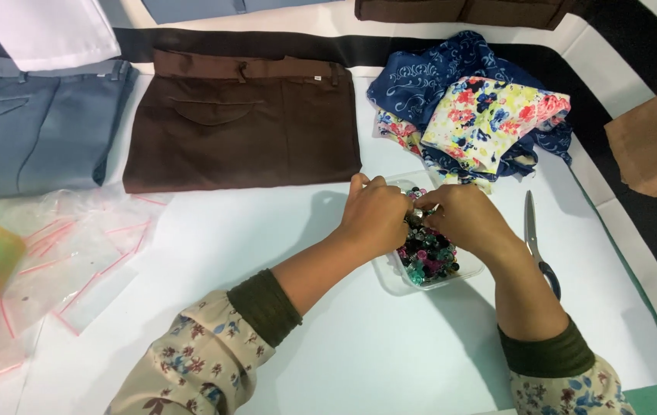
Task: Sorting yellow, green, and silver buttons into small plastic bags at a sewing factory workstation.
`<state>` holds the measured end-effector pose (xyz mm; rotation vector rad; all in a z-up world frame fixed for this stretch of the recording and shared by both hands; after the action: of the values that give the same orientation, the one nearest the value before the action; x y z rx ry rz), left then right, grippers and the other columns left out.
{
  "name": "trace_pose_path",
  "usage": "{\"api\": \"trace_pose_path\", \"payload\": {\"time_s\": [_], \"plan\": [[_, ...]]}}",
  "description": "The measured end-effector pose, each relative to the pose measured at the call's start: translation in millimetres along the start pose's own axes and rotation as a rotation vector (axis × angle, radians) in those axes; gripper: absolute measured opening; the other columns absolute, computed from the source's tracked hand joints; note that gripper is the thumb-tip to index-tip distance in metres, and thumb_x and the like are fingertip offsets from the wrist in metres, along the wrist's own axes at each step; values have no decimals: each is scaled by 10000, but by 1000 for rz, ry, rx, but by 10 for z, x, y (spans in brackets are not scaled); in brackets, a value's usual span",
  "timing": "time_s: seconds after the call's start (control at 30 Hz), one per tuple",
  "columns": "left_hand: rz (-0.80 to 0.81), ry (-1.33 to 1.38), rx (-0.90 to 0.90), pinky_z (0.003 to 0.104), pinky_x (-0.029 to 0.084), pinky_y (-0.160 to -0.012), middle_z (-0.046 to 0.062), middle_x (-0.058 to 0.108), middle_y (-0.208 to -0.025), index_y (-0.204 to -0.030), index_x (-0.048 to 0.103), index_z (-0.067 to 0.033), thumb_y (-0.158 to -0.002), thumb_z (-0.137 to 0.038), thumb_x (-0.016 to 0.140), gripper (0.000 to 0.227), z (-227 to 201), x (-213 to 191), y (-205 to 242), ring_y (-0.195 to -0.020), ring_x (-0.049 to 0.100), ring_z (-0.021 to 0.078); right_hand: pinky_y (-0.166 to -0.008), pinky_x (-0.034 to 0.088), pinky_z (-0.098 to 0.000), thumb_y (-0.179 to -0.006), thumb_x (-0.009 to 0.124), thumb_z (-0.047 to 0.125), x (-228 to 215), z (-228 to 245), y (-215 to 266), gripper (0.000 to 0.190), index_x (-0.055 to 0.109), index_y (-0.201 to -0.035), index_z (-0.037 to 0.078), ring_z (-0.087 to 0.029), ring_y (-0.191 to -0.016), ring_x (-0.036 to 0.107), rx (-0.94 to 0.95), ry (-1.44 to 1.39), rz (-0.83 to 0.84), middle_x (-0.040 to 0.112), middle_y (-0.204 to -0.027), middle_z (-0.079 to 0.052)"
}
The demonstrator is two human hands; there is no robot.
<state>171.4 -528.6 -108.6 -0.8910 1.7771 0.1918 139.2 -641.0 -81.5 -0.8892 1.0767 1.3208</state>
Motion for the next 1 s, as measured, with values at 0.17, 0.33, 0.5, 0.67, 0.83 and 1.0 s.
{"api": "trace_pose_path", "payload": {"time_s": [0.17, 0.33, 0.5, 0.67, 0.83, 1.0], "plan": [[19, 23, -15, 524, 275, -1017, 103, 668, -726, -861, 775, -59, -779, -89, 727, 99, -52, 37, -31, -882, 597, 276, -801, 590, -429, -830, 780, 123, -17, 96, 46, 285, 795, -1115, 118, -335, -938, 740, -24, 53, -34, 786, -979, -115], [16, 26, -36, 537, 271, -1002, 90, 674, -768, -896, 775, -73, -778, -105, 732, 130, -50, 42, -44, -920, 593, 280, -793, 587, -437, -840, 768, 137, 19, 71, 38, 229, 804, -1066, 131, -331, -926, 732, -40, 73, -33, 783, -945, -95], [-31, 65, -47, 524, 268, -1025, 105, 668, -748, -839, 762, -63, -783, -91, 726, 73, -61, -45, 1, -903, 599, 281, -791, 589, -389, -859, 771, 191, 82, -2, -13, 197, 811, -1051, 176, -289, -918, 735, -40, 120, -39, 778, -934, -52], [-26, 120, -92, 524, 260, -1053, 102, 702, -848, -967, 760, -74, -785, -102, 701, 194, -8, -79, 25, -966, 608, 282, -779, 583, -439, -858, 737, 113, 5, 44, 17, 155, 814, -988, 145, -326, -905, 730, -51, 4, -38, 777, -916, -94], [-30, 137, -69, 522, 270, -1044, 125, 702, -981, -1175, 717, -61, -796, -116, 670, 386, -2, -134, 27, -1012, 607, 292, -772, 587, -454, -869, 712, 45, -122, 116, 78, 165, 804, -999, 89, -342, -915, 744, -61, -120, -62, 785, -909, -143], [-67, 231, -71, 519, 258, -1045, 114, 728, -978, -1112, 771, -101, -825, -220, 723, 315, -6, -140, 61, -1021, 611, 280, -779, 592, -397, -873, 729, 39, -147, 89, 100, 172, 807, -1026, 48, -301, -908, 752, -3, -235, -56, 788, -896, -165]]}}
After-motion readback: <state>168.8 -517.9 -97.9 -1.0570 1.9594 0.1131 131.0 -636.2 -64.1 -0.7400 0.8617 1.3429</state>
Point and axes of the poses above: each hand's wrist, its own y-axis away from the middle knuckle, its own x-axis out of the palm, z = x × y, the point moved 8 cm from there along -y, towards the middle knuckle
